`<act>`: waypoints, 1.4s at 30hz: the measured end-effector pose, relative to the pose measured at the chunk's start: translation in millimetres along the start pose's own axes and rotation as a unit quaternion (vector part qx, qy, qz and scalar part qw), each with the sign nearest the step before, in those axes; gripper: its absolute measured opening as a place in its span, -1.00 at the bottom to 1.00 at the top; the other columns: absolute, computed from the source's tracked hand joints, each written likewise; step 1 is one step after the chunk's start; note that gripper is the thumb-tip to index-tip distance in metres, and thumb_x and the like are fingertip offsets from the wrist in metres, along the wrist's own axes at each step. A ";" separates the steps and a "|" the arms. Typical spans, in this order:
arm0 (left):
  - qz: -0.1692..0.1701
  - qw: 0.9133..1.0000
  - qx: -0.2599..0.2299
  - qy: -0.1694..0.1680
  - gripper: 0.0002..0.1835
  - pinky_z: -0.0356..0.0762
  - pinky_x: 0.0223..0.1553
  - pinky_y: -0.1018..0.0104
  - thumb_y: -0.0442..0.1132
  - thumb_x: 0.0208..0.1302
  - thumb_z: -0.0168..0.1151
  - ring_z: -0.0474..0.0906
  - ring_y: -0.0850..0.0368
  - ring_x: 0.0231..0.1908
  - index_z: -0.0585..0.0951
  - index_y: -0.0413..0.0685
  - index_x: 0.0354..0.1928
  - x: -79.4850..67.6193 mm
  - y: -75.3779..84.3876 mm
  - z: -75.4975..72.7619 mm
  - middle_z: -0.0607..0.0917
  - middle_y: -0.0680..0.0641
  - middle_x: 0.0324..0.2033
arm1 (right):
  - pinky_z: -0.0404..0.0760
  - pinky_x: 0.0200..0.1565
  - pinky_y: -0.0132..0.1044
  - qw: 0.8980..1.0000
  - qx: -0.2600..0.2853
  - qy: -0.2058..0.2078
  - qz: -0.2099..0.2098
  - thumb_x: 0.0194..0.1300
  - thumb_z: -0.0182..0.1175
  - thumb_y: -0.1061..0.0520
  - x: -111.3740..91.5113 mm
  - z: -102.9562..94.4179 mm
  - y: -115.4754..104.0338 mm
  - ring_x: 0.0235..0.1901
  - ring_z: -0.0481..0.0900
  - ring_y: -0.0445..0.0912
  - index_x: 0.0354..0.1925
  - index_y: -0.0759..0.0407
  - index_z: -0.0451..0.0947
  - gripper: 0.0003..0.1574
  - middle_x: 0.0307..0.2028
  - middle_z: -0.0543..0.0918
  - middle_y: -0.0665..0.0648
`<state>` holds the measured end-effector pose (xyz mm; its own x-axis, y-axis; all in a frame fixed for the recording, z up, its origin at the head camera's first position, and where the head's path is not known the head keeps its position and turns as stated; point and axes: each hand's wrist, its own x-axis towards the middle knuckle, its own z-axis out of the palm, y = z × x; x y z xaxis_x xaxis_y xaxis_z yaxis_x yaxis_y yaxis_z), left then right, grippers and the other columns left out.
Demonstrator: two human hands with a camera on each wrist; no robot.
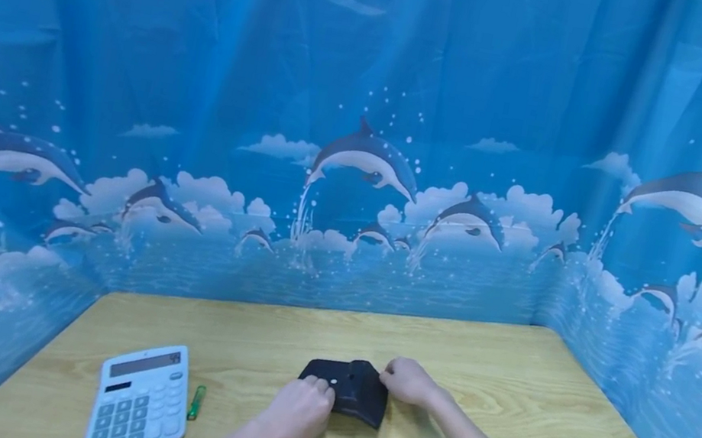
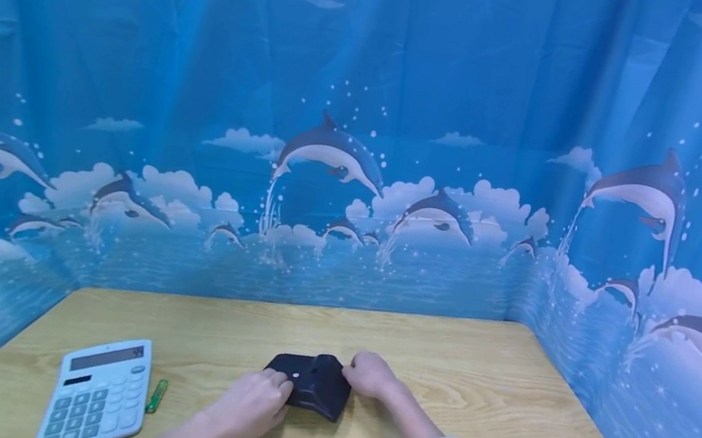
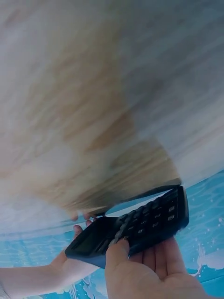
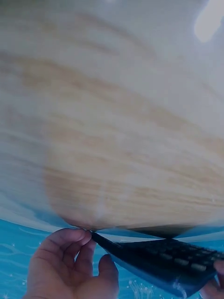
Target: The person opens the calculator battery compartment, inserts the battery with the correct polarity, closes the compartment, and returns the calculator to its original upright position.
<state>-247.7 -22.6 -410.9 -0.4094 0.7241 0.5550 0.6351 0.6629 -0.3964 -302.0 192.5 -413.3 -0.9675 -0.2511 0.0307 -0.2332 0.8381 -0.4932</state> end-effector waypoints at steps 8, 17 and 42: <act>0.005 0.999 0.014 0.037 -0.87 0.33 -0.70 0.43 -0.26 -0.12 0.31 0.35 0.21 -0.66 0.54 -0.12 -0.60 5.0 -3.1 0.3 0.46 0.04 -0.69 | 0.46 -0.61 -0.30 0.996 0.074 -0.026 0.038 0.34 -0.03 0.14 -3.4 -0.8 -0.6 -0.77 0.35 -0.15 -0.32 0.30 0.54 -0.73 -0.71 0.38 0.05; 0.013 1.000 0.014 0.025 -0.74 0.48 -0.53 0.42 -0.11 -0.01 0.38 0.48 0.17 -0.53 0.61 -0.18 -0.42 6.7 -6.1 -4.5 0.55 -0.02 -0.56 | 0.47 -0.65 -0.34 0.993 0.100 -0.024 0.061 0.36 -0.02 0.03 -6.5 -2.3 -2.2 -0.79 0.35 -0.17 -0.52 0.22 0.43 -0.62 -0.68 0.44 0.09; -0.107 0.988 -0.108 0.029 -0.87 0.53 -0.59 0.29 -0.26 0.10 0.31 0.58 0.11 -0.58 0.60 -0.20 -0.43 23.8 -41.1 -18.9 0.63 -0.09 -0.57 | 0.47 -0.58 -0.47 0.892 0.445 -0.026 0.075 0.33 -0.15 0.19 0.4 -10.5 7.0 -0.62 0.49 -0.26 -0.22 0.48 0.48 -0.63 -0.57 0.58 0.05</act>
<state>-271.2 -36.2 -367.6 -0.5147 0.5557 0.6529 0.6661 0.7386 -0.1035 -305.1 203.4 -407.6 -0.9702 -0.2093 -0.1220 0.0904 0.1543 -0.9839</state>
